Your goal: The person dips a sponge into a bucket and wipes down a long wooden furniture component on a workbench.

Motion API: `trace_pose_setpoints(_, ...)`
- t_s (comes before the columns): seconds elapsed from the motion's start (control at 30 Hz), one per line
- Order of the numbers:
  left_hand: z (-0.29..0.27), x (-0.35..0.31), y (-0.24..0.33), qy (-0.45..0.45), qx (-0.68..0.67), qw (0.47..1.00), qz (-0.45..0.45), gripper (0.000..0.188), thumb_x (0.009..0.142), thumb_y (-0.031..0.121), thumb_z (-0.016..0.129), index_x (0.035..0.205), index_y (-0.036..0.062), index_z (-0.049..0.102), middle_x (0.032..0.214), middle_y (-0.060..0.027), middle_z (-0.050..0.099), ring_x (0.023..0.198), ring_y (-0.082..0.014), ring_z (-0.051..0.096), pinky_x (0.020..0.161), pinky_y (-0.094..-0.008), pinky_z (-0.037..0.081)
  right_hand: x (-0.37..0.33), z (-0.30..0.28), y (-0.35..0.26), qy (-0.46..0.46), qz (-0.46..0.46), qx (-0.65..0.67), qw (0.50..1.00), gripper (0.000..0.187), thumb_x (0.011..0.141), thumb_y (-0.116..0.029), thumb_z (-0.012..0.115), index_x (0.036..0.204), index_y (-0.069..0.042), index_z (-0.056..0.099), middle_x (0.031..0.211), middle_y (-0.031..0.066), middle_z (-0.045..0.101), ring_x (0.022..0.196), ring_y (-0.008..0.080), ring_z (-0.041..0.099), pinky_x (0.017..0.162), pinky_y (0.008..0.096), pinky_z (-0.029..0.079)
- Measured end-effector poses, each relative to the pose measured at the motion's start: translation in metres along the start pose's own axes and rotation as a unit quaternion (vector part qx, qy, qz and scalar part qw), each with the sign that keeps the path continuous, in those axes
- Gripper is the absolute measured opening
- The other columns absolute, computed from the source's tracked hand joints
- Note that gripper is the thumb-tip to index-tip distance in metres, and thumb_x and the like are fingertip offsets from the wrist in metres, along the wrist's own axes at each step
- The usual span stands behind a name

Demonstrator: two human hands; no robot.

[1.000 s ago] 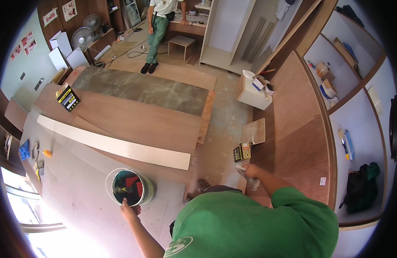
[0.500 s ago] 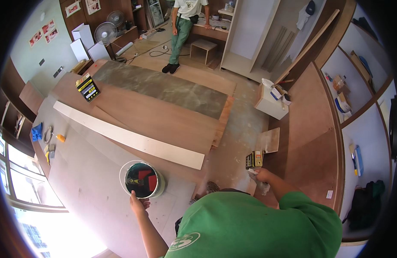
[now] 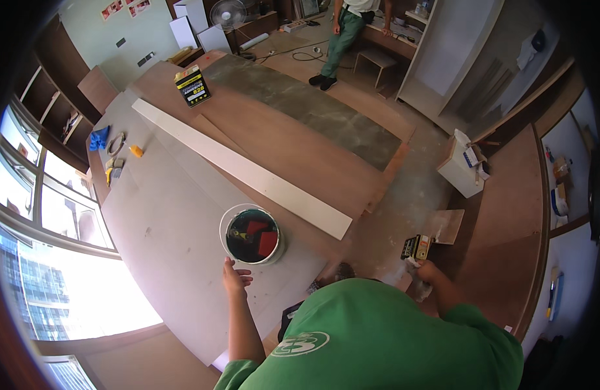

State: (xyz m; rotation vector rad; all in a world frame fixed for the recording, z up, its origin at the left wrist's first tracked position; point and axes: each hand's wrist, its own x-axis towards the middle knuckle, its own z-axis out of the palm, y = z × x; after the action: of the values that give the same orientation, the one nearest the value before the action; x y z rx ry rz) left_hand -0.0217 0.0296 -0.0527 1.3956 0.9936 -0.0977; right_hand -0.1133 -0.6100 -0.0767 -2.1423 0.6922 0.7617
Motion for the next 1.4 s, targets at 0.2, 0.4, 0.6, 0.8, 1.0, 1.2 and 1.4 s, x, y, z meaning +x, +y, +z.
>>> trace_pose_setpoints(0.2,-0.003,-0.007,-0.002,0.008,-0.007,1.0,-0.001,0.071,0.1,0.059,0.041,0.134,-0.0029,0.05,0.069,-0.0135,0.064,0.046,-0.0193,0.059,0.043,-0.0286,0.045,0.017,0.008,0.016,0.007,-0.037,0.019,0.999,0.027,0.082,-0.013,0.076,0.108,-0.007,0.073,0.098,0.0077,0.074,0.091,0.0186,0.069,0.081,0.0349,0.053)
trace_pose_setpoints(0.4,-0.006,-0.018,0.0,0.02,-0.011,1.0,0.014,0.065,0.101,0.054,0.04,0.13,-0.0026,0.053,0.07,-0.0131,0.065,0.048,-0.0189,0.059,0.045,-0.0286,0.045,0.021,0.013,0.017,-0.019,-0.014,0.046,0.999,0.022,0.088,-0.011,0.071,0.109,-0.005,0.074,0.097,0.0072,0.074,0.09,0.0187,0.068,0.081,0.0352,0.054)
trace_pose_setpoints(0.6,-0.009,-0.018,-0.005,0.038,-0.018,0.999,0.021,0.061,0.102,0.051,0.041,0.127,-0.0025,0.056,0.069,-0.0116,0.064,0.049,-0.0176,0.059,0.045,-0.0281,0.043,0.033,0.016,0.037,-0.028,-0.014,0.059,0.998,0.024,0.085,-0.011,0.067,0.107,-0.004,0.073,0.096,0.0081,0.073,0.089,0.0199,0.068,0.081,0.0371,0.052)
trace_pose_setpoints(0.8,-0.009,-0.024,0.001,0.081,-0.025,0.991,0.108,0.046,0.105,0.042,0.045,0.103,-0.0007,0.062,0.065,-0.006,0.059,0.053,-0.0129,0.056,0.049,-0.0258,0.044,0.022,0.005,0.016,-0.051,0.012,0.099,0.994,0.025,0.085,0.002,0.064,0.108,-0.004,0.071,0.097,0.0055,0.072,0.085,0.0177,0.067,0.076,0.0336,0.053)
trace_pose_setpoints(1.0,-0.008,-0.033,0.011,0.118,0.025,0.974,0.19,0.037,0.106,0.033,0.049,0.09,0.0025,0.061,0.066,-0.0028,0.058,0.058,-0.0104,0.055,0.055,-0.0263,0.046,0.005,0.006,0.005,-0.055,0.02,0.095,0.994,0.031,0.084,0.003,0.061,0.112,-0.006,0.071,0.097,0.0042,0.071,0.086,0.0173,0.067,0.077,0.0334,0.054)
trace_pose_setpoints(1.2,0.025,-0.034,0.07,0.053,0.16,0.905,0.391,0.029,0.098,0.028,0.058,0.097,0.0006,0.066,0.077,-0.0091,0.068,0.073,-0.0177,0.066,0.069,-0.0327,0.052,0.005,-0.003,0.005,-0.039,0.016,0.068,0.997,0.033,0.085,0.003,0.06,0.115,-0.006,0.069,0.1,0.0044,0.071,0.087,0.0172,0.066,0.077,0.0339,0.053)
trace_pose_setpoints(1.4,0.087,0.03,0.098,-0.139,0.494,0.799,0.313,0.027,0.091,0.025,0.062,0.101,0.0026,0.074,0.102,-0.0167,0.074,0.094,-0.0332,0.071,0.083,-0.0433,0.056,0.006,0.002,-0.004,-0.03,0.021,0.057,0.998,0.029,0.086,0.001,0.06,0.114,-0.006,0.068,0.101,0.0051,0.071,0.088,0.0168,0.067,0.078,0.0337,0.053)
